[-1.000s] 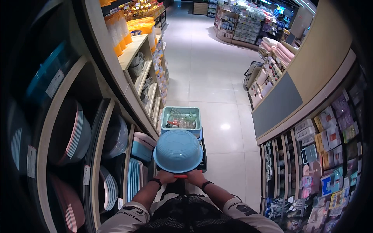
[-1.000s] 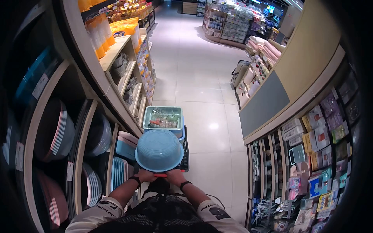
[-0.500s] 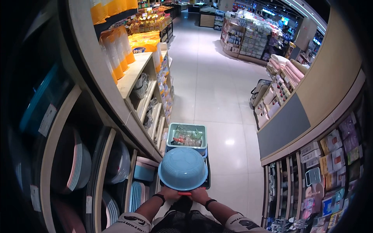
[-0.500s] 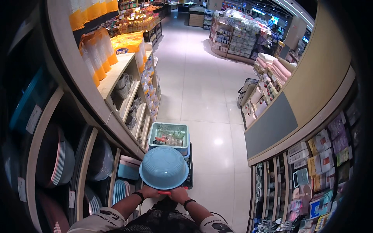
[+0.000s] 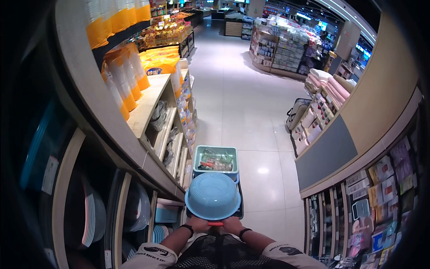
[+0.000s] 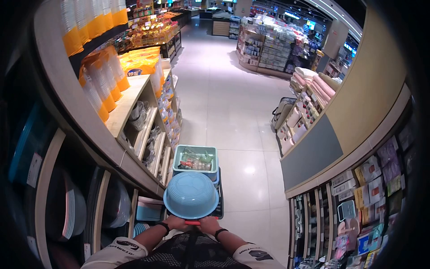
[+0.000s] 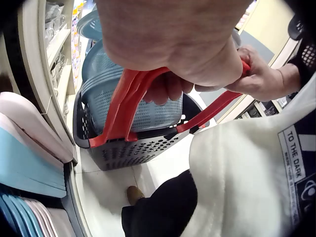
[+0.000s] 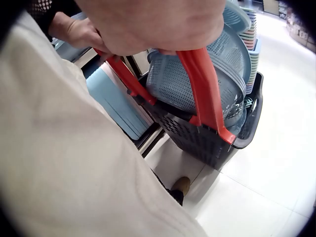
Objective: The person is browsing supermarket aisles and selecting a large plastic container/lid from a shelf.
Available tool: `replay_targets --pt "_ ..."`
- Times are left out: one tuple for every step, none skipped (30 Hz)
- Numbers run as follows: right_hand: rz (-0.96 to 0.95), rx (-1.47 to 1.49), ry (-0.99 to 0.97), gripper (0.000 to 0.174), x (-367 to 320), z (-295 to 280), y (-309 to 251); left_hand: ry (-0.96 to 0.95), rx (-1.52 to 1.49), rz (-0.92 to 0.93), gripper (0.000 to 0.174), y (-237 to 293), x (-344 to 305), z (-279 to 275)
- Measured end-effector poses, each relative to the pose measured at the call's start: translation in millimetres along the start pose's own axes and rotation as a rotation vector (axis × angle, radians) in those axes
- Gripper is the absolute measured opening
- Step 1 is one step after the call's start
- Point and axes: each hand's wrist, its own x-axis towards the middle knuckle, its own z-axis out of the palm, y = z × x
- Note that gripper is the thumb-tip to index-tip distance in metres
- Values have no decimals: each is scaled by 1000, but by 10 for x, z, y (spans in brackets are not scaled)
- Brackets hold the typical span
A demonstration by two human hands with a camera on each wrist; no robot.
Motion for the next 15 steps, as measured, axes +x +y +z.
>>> replay_targets --pt "3 -7 2 33 63 -21 10 -1 -21 12 41 -21 46 -58" --pt "8 -18 2 32 99 -52 38 -3 -45 26 42 -20 98 -96" --pt "22 -19 7 32 131 -105 47 -10 -42 39 42 -55 152 -83" --pt "41 -9 -14 31 166 -156 40 29 -54 30 42 -128 208 -37" --pt "58 1 -33 29 206 -206 28 69 -64 20 42 -206 270 -3" --pt "68 -1 -27 29 242 -210 50 65 -60 31 42 -264 329 5" --pt "65 -6 -21 29 281 -215 72 101 -66 54 41 -321 387 13" --pt "60 -11 -16 28 316 -223 95 138 -73 76 41 -373 441 25" --pt "67 -12 -10 28 340 -258 96 136 -68 84 41 -369 460 -4" --pt "73 -4 -17 28 360 -295 96 115 -35 34 39 -361 473 -29" --pt "79 2 -24 27 398 -332 96 96 -1 -16 38 -365 498 -69" --pt "85 1 -17 27 429 -338 109 95 4 -9 38 -387 523 -77" --pt "91 -5 -34 27 455 -342 118 132 -4 12 35 -402 538 -73" --pt "96 -11 -51 26 482 -347 131 170 -12 32 33 -421 565 -78" --pt "101 -13 -45 26 505 -347 142 169 -9 39 33 -411 578 -125"
